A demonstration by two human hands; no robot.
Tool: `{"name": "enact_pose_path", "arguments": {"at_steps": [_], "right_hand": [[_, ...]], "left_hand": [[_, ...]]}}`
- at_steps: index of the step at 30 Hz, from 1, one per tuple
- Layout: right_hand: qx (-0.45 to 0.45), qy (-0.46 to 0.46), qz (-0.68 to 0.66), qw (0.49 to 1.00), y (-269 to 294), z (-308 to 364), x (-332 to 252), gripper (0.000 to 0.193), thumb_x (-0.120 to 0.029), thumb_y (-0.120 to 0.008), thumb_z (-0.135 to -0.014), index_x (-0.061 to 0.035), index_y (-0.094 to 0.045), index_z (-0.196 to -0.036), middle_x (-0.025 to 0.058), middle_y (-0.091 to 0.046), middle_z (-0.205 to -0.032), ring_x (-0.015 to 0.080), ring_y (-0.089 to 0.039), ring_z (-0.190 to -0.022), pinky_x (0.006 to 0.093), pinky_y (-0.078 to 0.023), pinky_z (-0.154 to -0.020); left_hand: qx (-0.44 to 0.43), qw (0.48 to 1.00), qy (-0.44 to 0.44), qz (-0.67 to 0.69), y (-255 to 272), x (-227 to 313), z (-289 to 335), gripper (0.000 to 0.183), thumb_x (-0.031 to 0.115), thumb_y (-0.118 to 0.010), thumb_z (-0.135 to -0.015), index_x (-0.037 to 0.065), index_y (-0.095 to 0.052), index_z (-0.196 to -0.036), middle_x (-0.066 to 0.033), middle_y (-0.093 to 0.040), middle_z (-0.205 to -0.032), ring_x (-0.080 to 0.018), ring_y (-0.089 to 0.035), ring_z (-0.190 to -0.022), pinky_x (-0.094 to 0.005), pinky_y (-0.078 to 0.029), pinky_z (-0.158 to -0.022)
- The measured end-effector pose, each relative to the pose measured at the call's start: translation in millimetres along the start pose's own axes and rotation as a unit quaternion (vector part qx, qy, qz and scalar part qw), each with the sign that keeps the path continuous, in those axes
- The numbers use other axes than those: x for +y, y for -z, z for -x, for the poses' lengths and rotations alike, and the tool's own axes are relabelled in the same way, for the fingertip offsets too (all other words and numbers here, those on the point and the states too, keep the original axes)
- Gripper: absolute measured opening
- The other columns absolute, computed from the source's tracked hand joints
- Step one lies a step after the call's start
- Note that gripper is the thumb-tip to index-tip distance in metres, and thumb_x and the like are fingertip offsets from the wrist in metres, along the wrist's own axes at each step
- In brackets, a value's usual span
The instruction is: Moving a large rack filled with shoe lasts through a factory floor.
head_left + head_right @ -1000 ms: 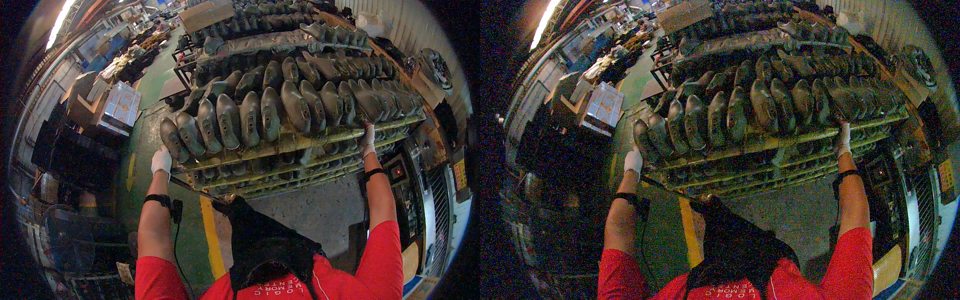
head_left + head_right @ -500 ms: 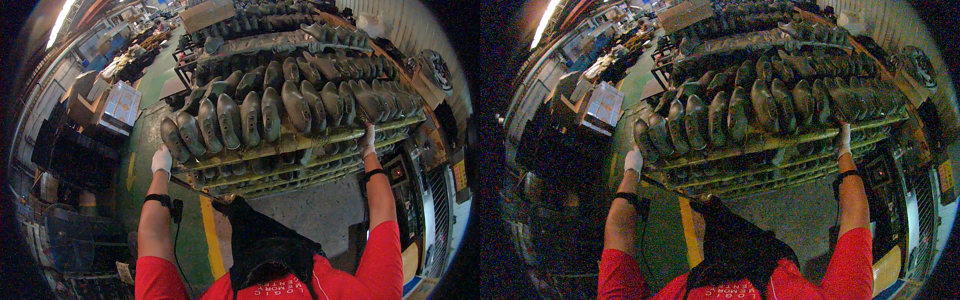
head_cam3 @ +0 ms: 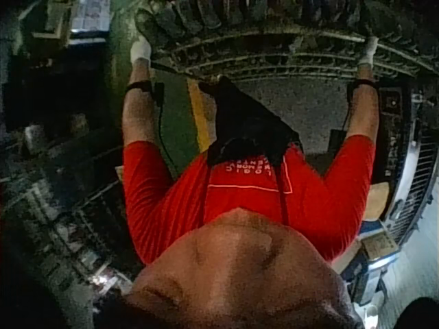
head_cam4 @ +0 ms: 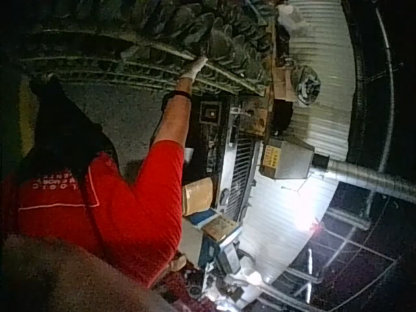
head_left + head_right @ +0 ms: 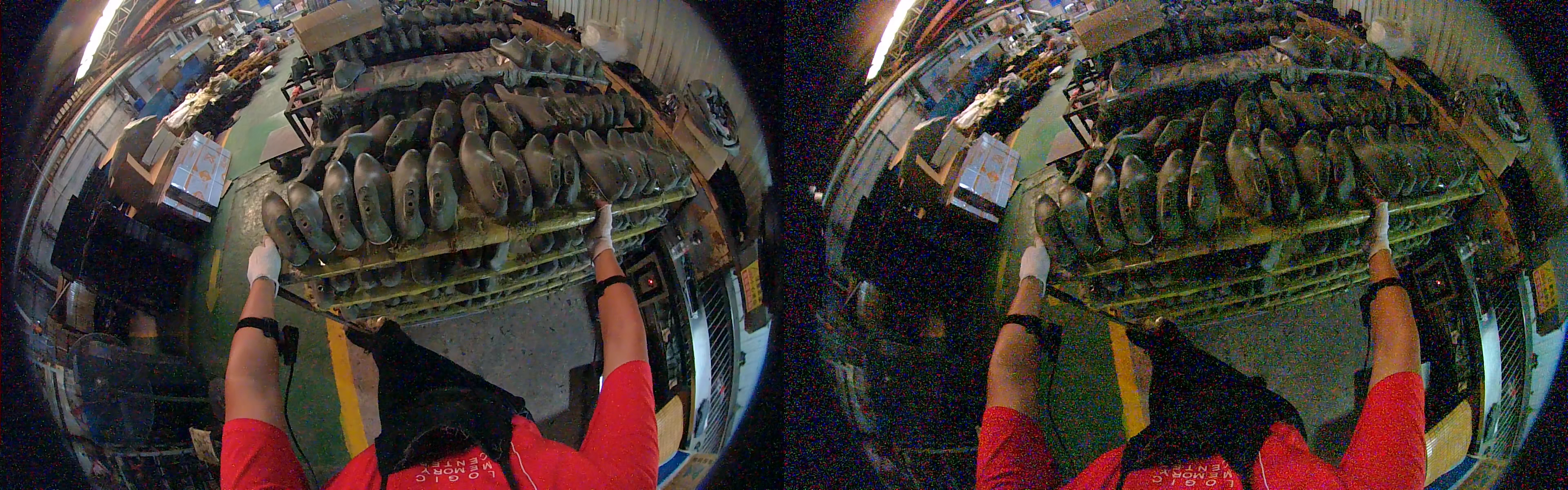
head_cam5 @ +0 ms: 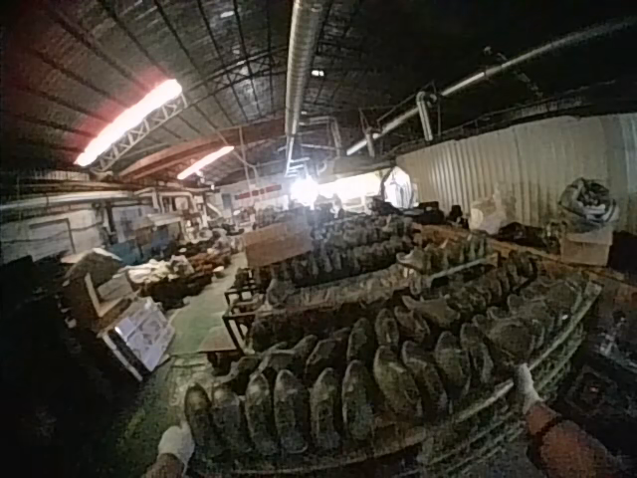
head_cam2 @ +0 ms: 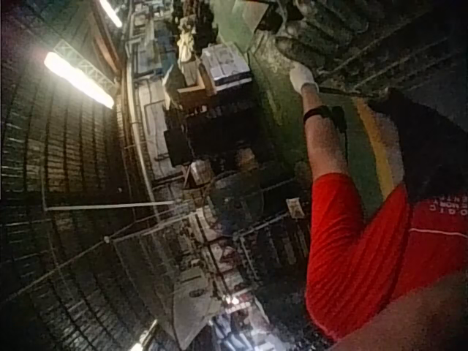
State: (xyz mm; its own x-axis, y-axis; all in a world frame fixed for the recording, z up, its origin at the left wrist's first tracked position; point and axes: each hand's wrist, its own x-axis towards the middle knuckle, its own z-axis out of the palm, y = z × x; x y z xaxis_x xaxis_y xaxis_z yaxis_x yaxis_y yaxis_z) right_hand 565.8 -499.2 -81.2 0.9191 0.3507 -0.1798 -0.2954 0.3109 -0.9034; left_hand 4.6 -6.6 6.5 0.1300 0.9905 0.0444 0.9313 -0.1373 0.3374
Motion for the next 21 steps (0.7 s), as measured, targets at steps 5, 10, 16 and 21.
{"name": "enact_pose_path", "arguments": {"at_steps": [5, 10, 16, 21], "right_hand": [[0.005, -0.002, 0.031, 1.000, 2, -3, 1, 0.069, -0.065, -0.031, -0.086, -0.0176, -0.043, -0.135, 0.0060, -0.050, -0.129, 0.0271, -0.050, -0.113, 0.0463, -0.041, -0.092], [0.017, 0.001, 0.027, 0.999, 5, -6, 4, 0.069, -0.065, -0.032, -0.086, -0.0184, -0.042, -0.135, 0.0057, -0.050, -0.129, 0.0272, -0.050, -0.112, 0.0469, -0.042, -0.090], [0.016, 0.007, 0.018, 1.000, 5, -6, 5, 0.068, -0.064, -0.032, -0.087, -0.0178, -0.042, -0.135, 0.0064, -0.051, -0.128, 0.0269, -0.051, -0.111, 0.0459, -0.043, -0.088], [-0.012, -0.002, 0.003, 1.000, 14, -15, 10, 0.067, -0.063, -0.030, -0.088, -0.0172, -0.041, -0.135, 0.0066, -0.050, -0.128, 0.0270, -0.050, -0.111, 0.0456, -0.044, -0.088]], "left_hand": [[-0.002, 1.000, 0.004, 0.001, 0, 0, 1, 0.068, 0.049, -0.025, -0.091, -0.009, -0.060, -0.102, -0.0308, -0.057, -0.109, -0.0429, -0.053, -0.106, -0.0457, -0.040, -0.091], [-0.017, 1.000, 0.007, -0.019, 1, 0, 0, 0.068, 0.049, -0.024, -0.091, -0.008, -0.060, -0.102, -0.0306, -0.057, -0.109, -0.0427, -0.054, -0.106, -0.0459, -0.040, -0.091], [-0.012, 1.000, 0.007, -0.023, -2, -2, -3, 0.066, 0.047, -0.023, -0.092, -0.007, -0.061, -0.101, -0.0300, -0.057, -0.108, -0.0426, -0.054, -0.105, -0.0464, -0.040, -0.091], [-0.009, 1.000, -0.017, -0.013, -3, -4, -5, 0.064, 0.045, -0.024, -0.091, -0.006, -0.061, -0.100, -0.0294, -0.057, -0.107, -0.0420, -0.054, -0.105, -0.0469, -0.039, -0.090]]}}
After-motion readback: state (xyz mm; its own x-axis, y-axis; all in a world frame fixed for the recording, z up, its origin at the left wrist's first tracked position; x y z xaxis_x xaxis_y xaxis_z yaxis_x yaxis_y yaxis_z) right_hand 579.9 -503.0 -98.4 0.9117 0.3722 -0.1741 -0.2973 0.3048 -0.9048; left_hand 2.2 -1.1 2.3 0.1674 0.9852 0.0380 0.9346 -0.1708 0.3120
